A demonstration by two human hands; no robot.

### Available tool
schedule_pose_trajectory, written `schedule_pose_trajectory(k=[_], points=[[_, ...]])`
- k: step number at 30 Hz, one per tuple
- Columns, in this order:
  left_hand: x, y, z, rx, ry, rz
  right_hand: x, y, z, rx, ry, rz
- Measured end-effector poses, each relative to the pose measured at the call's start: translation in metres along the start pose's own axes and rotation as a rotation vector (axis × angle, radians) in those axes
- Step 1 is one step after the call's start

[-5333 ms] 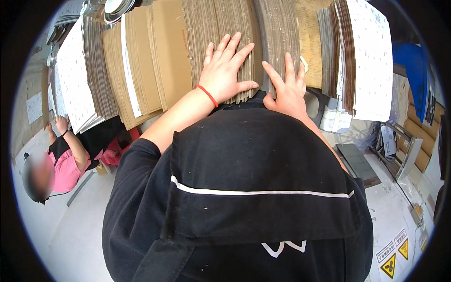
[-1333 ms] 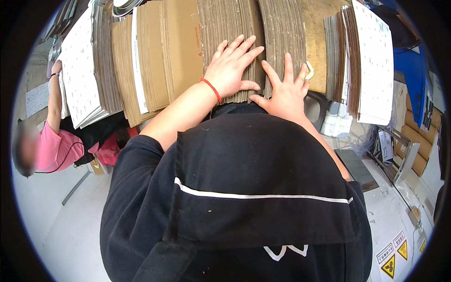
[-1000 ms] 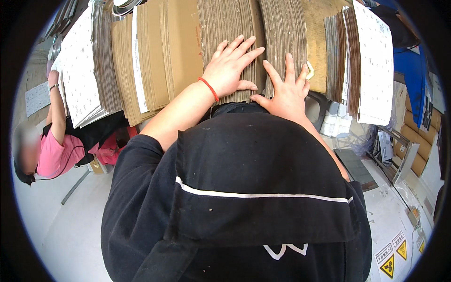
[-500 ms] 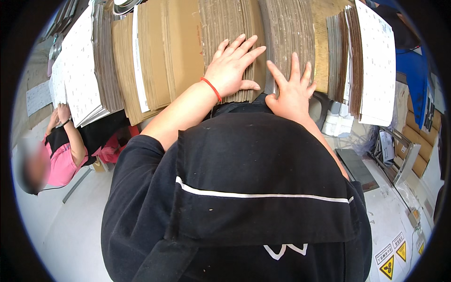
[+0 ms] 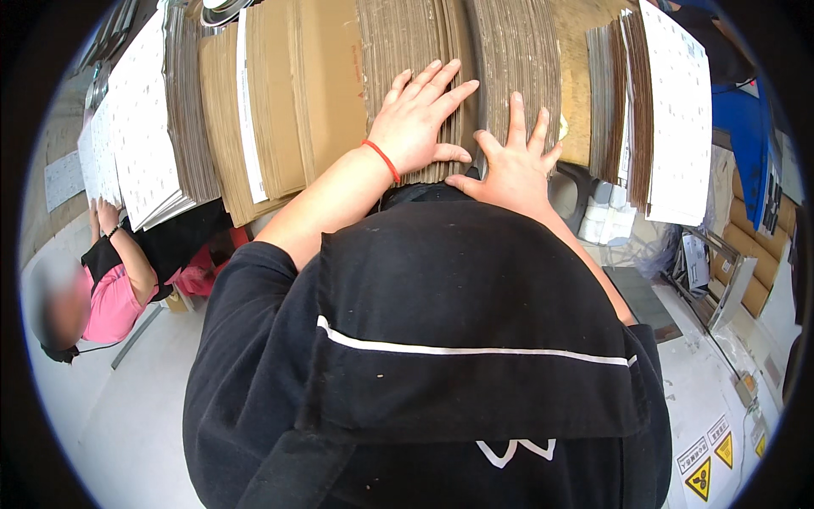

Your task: The person repeatedly lifts stacks of flat cardboard sheets and places them onto a growing pile on the table. They align the edges and adjust the stack multiple times while another person works nearby.

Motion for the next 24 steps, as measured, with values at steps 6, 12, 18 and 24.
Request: schedule_pose_trajectory(k=[6, 12, 18, 24], points=[[0.009, 0.004, 0.002, 0.044, -0.026, -0.036, -0.002, 0.001, 0.002, -0.011, 0.003, -0.021], [0.009, 0.005, 0.003, 0.039, -0.005, -0.020, -0.002, 0.001, 0.003, -0.008, -0.024, -0.026], [0.008, 0.005, 0.002, 0.038, -0.008, -0.014, -0.003, 0.001, 0.003, 0.022, -0.011, -0.035], [0.009, 0.005, 0.002, 0.017, 0.003, -0.020, -0.010, 0.006, -0.005, -0.050, -0.066, 0.023]])
Point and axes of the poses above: each hand's wrist, its own y-axis away from the middle knuckle, its own z-axis out of the back of the hand, x = y × z, the point moved 6 cm from there along -y, towards the middle knuckle, and after that the axes turned 1 degree about y, right-handed, at the moved point
